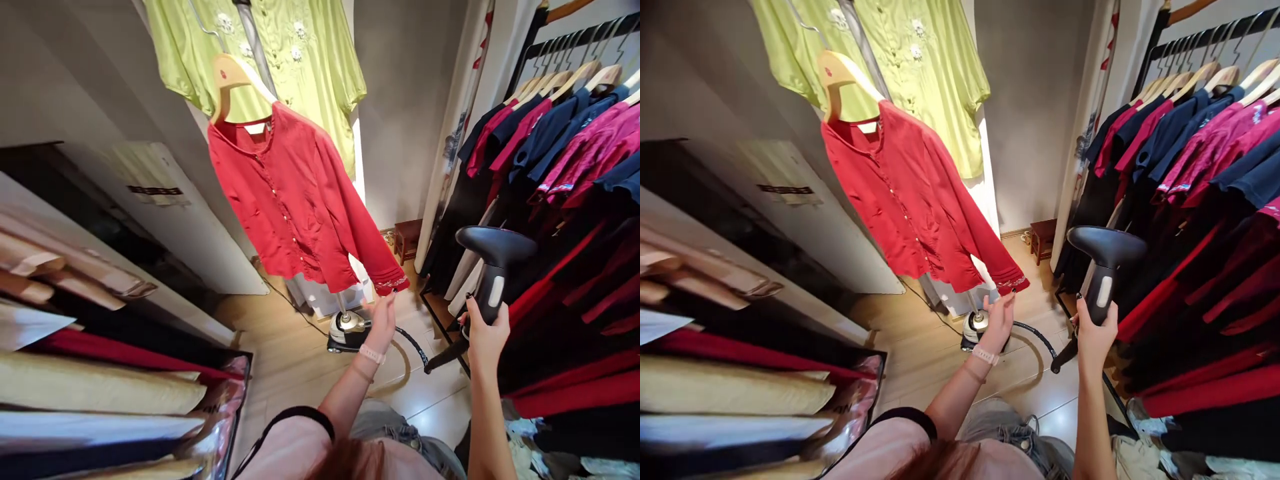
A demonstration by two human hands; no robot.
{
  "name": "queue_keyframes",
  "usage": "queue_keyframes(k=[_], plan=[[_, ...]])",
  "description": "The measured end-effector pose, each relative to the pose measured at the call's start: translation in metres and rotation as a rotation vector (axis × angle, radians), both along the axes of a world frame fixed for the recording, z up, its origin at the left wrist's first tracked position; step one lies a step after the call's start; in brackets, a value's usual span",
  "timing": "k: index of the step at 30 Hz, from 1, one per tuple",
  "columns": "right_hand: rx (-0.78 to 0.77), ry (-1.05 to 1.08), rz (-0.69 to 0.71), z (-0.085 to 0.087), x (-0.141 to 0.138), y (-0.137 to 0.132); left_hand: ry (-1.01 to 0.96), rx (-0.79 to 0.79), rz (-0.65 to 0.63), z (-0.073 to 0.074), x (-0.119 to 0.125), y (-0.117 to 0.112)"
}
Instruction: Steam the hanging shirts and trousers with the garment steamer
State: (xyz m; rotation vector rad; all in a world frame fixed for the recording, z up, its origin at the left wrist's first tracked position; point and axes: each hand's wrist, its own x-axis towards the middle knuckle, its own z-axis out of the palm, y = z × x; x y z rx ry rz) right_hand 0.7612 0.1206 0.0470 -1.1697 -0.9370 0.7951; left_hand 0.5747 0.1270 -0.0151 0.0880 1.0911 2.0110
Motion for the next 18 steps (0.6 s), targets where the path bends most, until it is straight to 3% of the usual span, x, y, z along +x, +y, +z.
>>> queue_keyframes(k=[3, 6, 9, 14, 18], plan=[[-0.017, 0.066, 0.073, -0.013, -0.017, 0.004, 0.27, -0.028, 0.23, -0.007, -0.033, -0.047], [-0.046, 0.067, 0.193, -0.02, -0.046, 0.005, 0.79, -0.206, 0.489, -0.013, -0.079, -0.087], [-0.085, 0.091, 0.337, -0.023, -0.084, 0.001, 1.125, -0.367, 0.599, -0.017, -0.13, -0.114], [-0.054, 0.021, 0.607, -0.018, -0.143, -0.012, 1.147, -0.361, 0.708, -0.013, -0.199, -0.148], [0.049, -0.089, 0.729, -0.016, -0.175, -0.02, 0.902, -0.389, 0.886, 0.004, -0.217, -0.191]])
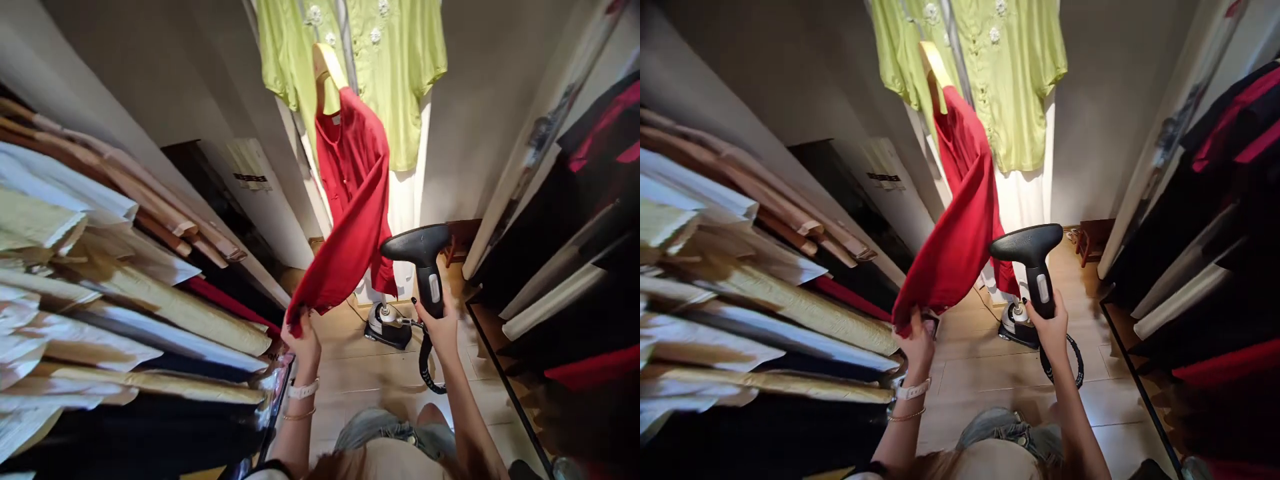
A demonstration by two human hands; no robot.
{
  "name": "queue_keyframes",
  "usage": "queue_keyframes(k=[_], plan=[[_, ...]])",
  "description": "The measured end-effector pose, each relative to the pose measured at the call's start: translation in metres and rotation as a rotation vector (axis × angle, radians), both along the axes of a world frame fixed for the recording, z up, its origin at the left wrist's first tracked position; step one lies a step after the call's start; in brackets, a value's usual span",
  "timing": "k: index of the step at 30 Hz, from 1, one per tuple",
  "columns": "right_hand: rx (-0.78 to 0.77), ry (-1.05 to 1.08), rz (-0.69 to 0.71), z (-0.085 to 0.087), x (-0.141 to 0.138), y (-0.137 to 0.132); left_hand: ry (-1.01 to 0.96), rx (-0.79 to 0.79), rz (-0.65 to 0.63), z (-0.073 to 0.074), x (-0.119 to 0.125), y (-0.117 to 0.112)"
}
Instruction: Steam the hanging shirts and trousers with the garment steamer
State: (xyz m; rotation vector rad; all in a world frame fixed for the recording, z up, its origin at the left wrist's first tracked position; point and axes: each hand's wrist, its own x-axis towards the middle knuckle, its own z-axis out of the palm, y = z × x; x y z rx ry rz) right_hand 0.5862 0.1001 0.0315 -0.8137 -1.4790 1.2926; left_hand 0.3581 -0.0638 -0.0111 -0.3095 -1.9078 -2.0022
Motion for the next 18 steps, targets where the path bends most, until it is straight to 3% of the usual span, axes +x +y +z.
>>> queue_keyframes(k=[4, 9, 13, 18], plan=[[0.124, -0.083, 0.139, -0.004, -0.021, 0.004, -0.062, 0.141, 0.18, 0.03, 0.009, -0.049], [0.373, -0.164, 0.473, 0.004, -0.037, 0.024, 0.107, 0.25, 0.653, 0.062, 0.015, -0.092], [0.725, -0.206, 0.722, 0.035, -0.048, 0.036, 0.202, 0.12, 0.922, 0.08, 0.017, -0.118], [1.304, -0.342, 0.865, 0.1, -0.076, 0.045, 0.269, -0.075, 1.132, 0.104, 0.03, -0.15]])
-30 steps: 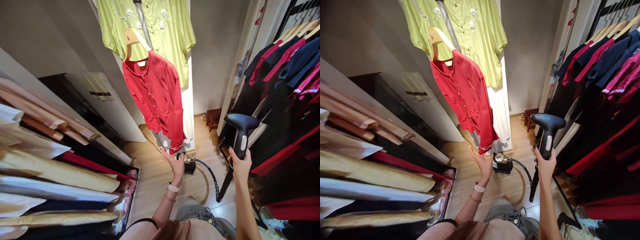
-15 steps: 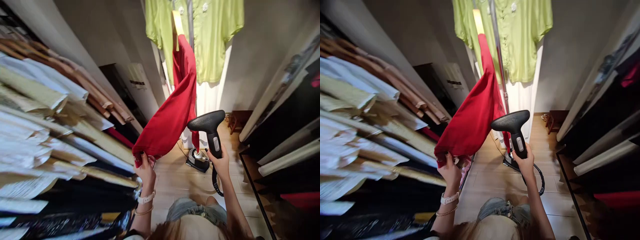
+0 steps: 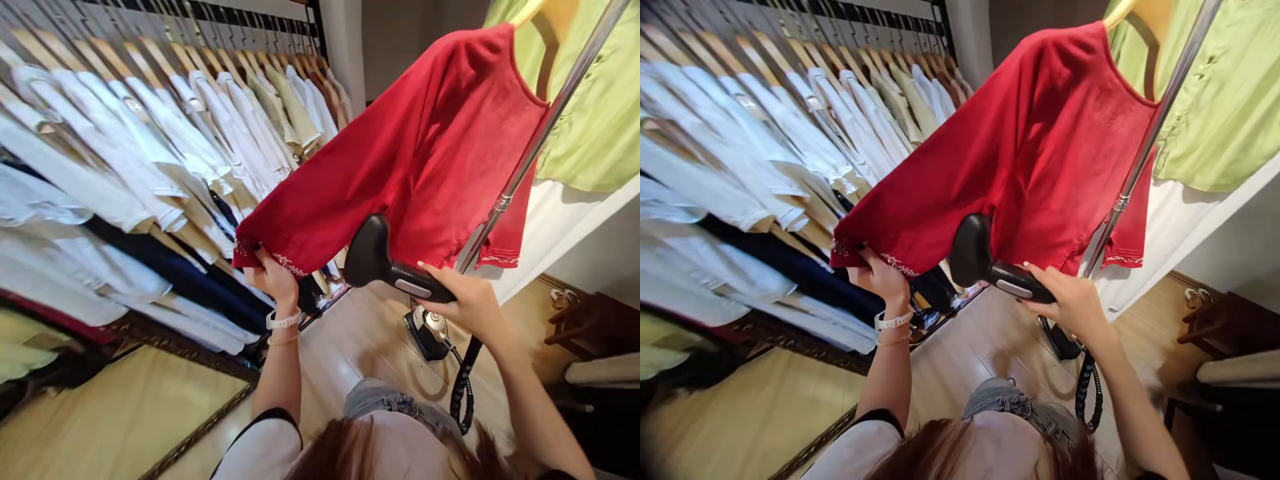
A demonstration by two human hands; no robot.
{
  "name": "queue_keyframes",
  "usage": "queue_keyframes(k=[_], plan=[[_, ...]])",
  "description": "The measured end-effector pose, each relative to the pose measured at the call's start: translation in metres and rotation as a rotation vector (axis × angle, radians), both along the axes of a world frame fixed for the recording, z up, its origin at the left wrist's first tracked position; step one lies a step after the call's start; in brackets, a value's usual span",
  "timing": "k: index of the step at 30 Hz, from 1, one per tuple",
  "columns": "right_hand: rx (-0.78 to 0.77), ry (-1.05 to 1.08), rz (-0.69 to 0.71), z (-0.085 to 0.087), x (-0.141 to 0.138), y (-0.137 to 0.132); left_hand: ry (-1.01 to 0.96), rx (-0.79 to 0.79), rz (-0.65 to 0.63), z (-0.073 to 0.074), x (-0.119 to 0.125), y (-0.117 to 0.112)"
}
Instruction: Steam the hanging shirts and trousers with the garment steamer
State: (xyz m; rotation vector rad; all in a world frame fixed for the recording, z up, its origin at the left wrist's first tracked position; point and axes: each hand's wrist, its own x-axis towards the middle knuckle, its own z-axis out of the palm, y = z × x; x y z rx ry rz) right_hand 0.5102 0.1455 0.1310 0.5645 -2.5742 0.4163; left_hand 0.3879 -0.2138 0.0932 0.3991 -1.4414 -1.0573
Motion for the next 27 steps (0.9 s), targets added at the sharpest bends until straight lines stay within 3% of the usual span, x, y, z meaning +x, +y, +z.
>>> queue_keyframes(k=[3, 6, 11, 18, 27], plan=[[0.261, 0.018, 0.028, 0.045, -0.021, -0.001, -0.04, -0.047, 0.054, 0.009, 0.013, -0.015], [0.37, 0.115, 0.102, 0.087, -0.041, -0.013, -0.064, -0.062, 0.106, 0.015, 0.025, -0.023], [0.49, 0.219, 0.201, 0.13, -0.057, -0.052, -0.009, -0.044, 0.149, 0.021, 0.043, -0.024], [0.553, 0.239, 0.228, 0.144, -0.066, -0.079, 0.097, 0.017, 0.151, 0.024, 0.06, -0.019], [0.42, 0.211, 0.028, 0.149, -0.088, -0.039, 0.099, -0.046, 0.147, 0.034, 0.066, -0.029]])
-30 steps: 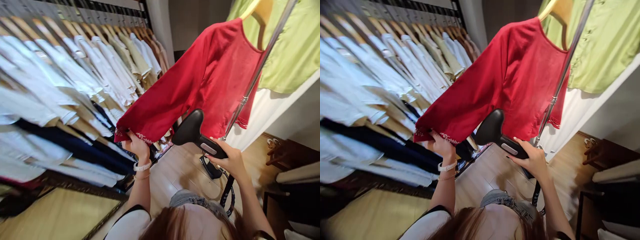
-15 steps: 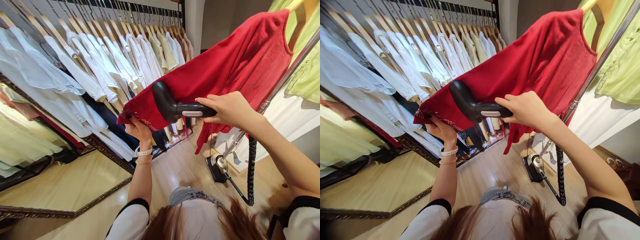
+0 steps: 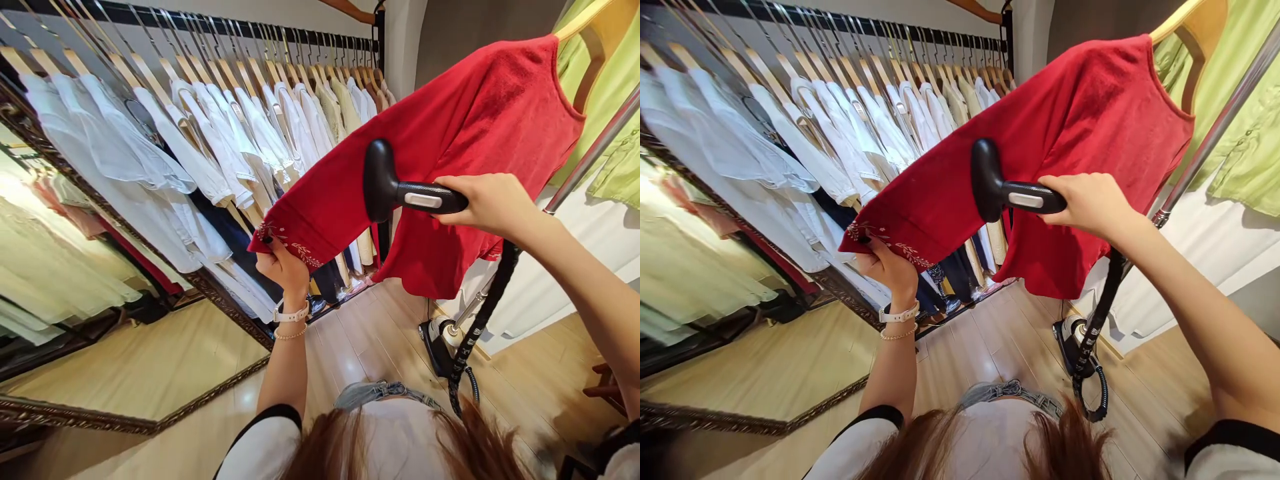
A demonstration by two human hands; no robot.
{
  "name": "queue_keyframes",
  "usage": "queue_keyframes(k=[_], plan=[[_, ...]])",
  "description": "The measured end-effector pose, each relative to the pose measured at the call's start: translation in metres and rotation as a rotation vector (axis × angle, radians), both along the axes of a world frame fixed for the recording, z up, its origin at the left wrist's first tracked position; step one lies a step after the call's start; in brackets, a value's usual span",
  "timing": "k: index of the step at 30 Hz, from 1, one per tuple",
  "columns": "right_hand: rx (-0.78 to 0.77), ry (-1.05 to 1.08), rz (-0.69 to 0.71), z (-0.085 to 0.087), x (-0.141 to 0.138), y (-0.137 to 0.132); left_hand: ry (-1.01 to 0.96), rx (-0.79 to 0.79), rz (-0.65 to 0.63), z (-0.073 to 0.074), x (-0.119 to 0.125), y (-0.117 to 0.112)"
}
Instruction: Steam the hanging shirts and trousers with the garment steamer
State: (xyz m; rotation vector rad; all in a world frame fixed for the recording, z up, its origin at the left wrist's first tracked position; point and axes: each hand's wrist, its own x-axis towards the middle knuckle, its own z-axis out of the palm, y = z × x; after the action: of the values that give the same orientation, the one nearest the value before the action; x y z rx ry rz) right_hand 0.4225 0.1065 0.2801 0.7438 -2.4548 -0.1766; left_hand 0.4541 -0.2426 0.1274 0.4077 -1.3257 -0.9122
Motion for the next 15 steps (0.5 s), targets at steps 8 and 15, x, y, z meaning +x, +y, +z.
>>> queue_keyframes(k=[8, 15], plan=[[-0.039, 0.079, -0.169, 0.026, -0.014, 0.033, 0.002, -0.022, -0.05, 0.002, -0.005, -0.004], [0.074, 0.065, -0.04, 0.023, -0.013, 0.014, -0.056, 0.011, -0.103, -0.005, -0.013, -0.01]])
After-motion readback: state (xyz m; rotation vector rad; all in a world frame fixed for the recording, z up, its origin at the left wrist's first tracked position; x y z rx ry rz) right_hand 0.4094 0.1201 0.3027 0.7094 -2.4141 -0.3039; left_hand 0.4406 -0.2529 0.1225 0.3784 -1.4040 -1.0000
